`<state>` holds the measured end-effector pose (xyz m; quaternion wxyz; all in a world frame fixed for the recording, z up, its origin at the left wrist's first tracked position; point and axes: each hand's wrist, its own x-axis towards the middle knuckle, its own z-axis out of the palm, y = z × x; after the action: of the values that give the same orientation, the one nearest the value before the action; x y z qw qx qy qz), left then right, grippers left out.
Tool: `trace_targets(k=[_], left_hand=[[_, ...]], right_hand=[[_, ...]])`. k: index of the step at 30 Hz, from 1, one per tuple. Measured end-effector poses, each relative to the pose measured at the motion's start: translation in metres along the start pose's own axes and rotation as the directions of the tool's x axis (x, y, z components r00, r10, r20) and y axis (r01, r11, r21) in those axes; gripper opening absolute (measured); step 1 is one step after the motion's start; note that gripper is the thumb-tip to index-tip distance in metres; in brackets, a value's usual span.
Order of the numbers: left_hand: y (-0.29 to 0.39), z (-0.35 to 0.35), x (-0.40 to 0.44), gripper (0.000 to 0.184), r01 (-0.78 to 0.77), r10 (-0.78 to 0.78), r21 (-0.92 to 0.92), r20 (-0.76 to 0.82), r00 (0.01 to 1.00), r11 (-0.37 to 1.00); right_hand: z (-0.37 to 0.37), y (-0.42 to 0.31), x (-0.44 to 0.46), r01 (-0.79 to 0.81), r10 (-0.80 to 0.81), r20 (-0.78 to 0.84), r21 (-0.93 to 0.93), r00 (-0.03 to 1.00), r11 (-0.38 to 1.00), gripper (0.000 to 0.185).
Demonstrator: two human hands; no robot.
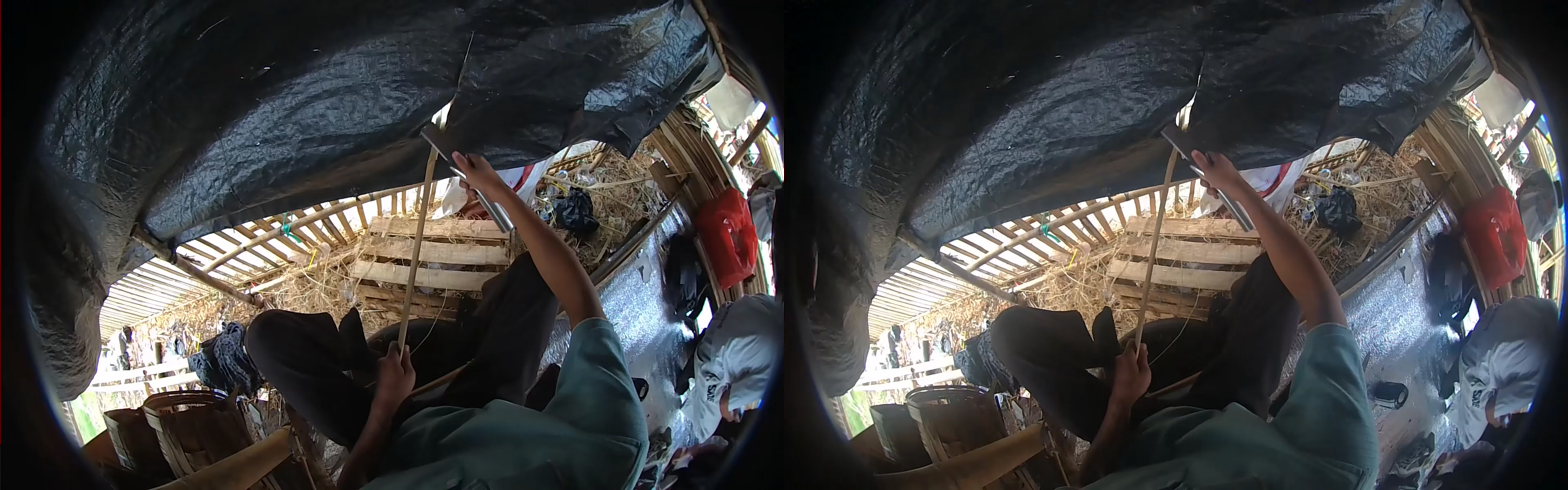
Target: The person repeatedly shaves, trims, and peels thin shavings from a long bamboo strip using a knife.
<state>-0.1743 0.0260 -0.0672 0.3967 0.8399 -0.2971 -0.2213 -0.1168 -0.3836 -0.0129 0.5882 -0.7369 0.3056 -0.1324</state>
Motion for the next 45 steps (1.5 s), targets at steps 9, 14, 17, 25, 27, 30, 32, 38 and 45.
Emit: trace_targets(k=[9,14,17,25,27,30,32,38,45], left_hand=[[0.01,-0.001,-0.004,0.022,-0.007,0.005,-0.034,-0.04,0.999,0.999],[0.0,0.002,-0.005,0.025,0.04,-0.056,-0.198,-0.073,0.996,0.979],[0.006,0.001,-0.005,0.023,-0.009,-0.007,-0.118,-0.129,0.992,0.993],[0.01,-0.001,-0.004,0.02,-0.014,-0.009,-0.133,-0.17,0.985,0.991],[0.01,0.001,-0.003,0.019,0.012,-0.025,-0.089,-0.149,0.989,0.996],[0.003,0.0,-0.007,0.019,0.029,-0.023,0.05,-0.118,0.993,0.998],[0.014,0.0,-0.002,0.019,0.077,-0.065,0.104,-0.107,0.992,0.992],[0.013,0.001,-0.002,0.024,0.056,-0.049,0.111,-0.067,0.997,0.992],[0.01,0.005,-0.005,0.022,0.071,-0.052,0.172,-0.115,0.992,0.982]], right_hand=[[-0.002,-0.011,-0.011,-0.061,0.062,0.025,-0.033,0.998,0.998,0.047],[-0.002,-0.003,-0.011,0.055,-0.007,0.133,-0.36,0.991,0.931,0.045],[0.003,-0.004,-0.02,0.437,-0.418,0.159,-0.502,0.895,0.746,0.036],[0.026,0.008,-0.073,0.801,-0.493,0.799,-0.523,0.344,-0.289,0.036],[0.016,0.023,-0.069,0.801,-0.568,0.802,-0.457,0.183,-0.387,0.036],[-0.004,0.064,-0.031,0.526,-0.553,0.336,-0.82,0.762,0.226,0.029],[-0.01,0.063,-0.027,0.328,-0.442,0.129,-0.851,0.888,0.41,0.028],[0.011,0.039,-0.038,0.836,-0.304,0.797,-0.549,0.521,-0.006,0.027],[-0.021,0.035,0.001,0.348,-0.45,0.207,-0.901,0.869,0.258,0.027]])
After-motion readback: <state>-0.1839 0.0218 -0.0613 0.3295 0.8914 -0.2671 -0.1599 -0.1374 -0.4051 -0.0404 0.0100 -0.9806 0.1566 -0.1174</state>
